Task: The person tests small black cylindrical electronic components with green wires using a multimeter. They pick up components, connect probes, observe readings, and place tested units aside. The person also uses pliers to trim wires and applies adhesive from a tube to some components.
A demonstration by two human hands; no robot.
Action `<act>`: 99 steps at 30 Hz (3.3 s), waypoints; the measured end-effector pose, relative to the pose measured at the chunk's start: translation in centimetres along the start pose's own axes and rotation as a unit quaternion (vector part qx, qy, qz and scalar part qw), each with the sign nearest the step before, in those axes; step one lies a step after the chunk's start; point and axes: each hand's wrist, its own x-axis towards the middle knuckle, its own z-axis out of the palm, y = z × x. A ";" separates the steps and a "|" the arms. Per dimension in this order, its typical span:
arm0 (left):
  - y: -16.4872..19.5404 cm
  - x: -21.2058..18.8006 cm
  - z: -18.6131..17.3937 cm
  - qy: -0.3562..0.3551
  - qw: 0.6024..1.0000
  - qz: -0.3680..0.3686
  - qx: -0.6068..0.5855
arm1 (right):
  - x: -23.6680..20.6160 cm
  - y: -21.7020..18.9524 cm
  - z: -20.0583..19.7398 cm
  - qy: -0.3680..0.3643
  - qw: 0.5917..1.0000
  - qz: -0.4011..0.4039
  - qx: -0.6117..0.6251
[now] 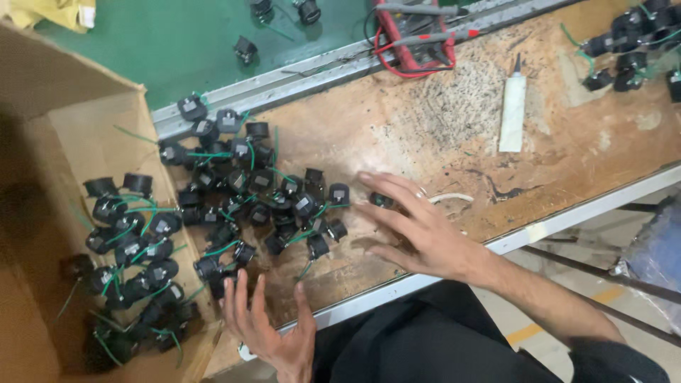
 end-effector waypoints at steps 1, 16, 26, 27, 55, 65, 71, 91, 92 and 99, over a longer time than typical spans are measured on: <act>-0.2 0.0 0.4 0.014 1.000 0.000 -0.004 | -1.8 0.3 0.0 0.038 0.999 0.017 -0.010; -3.4 -0.8 1.7 0.059 0.995 0.081 0.004 | -12.9 5.2 2.7 0.283 0.946 -0.008 -0.158; -0.5 0.0 0.6 0.061 0.997 0.046 -0.027 | -16.4 1.1 -14.8 0.106 0.862 0.010 0.495; -0.5 0.0 0.5 0.060 0.997 0.044 -0.029 | -17.7 1.2 -14.8 -0.044 0.869 0.082 0.486; 0.6 0.8 0.0 -0.054 0.998 -0.041 -0.006 | -4.0 -1.9 -4.7 -0.009 0.965 0.149 -0.217; 3.3 3.1 2.2 -0.139 0.983 0.008 -0.121 | -1.3 0.9 -3.7 -0.051 0.955 0.207 -0.207; 4.2 4.5 3.9 -0.197 0.968 0.008 -0.154 | 0.1 2.5 -3.2 0.095 0.963 0.251 -0.032; 12.8 -2.0 -0.1 -0.491 0.668 0.205 -0.521 | -5.0 2.8 1.8 0.098 0.874 0.265 0.395; 12.9 -3.7 0.2 -0.548 0.626 0.190 -0.521 | -5.2 2.6 2.1 0.093 0.879 0.249 0.395; 10.7 -12.7 1.7 -0.676 0.521 0.094 -0.512 | -5.5 1.7 2.3 0.117 0.891 0.219 0.381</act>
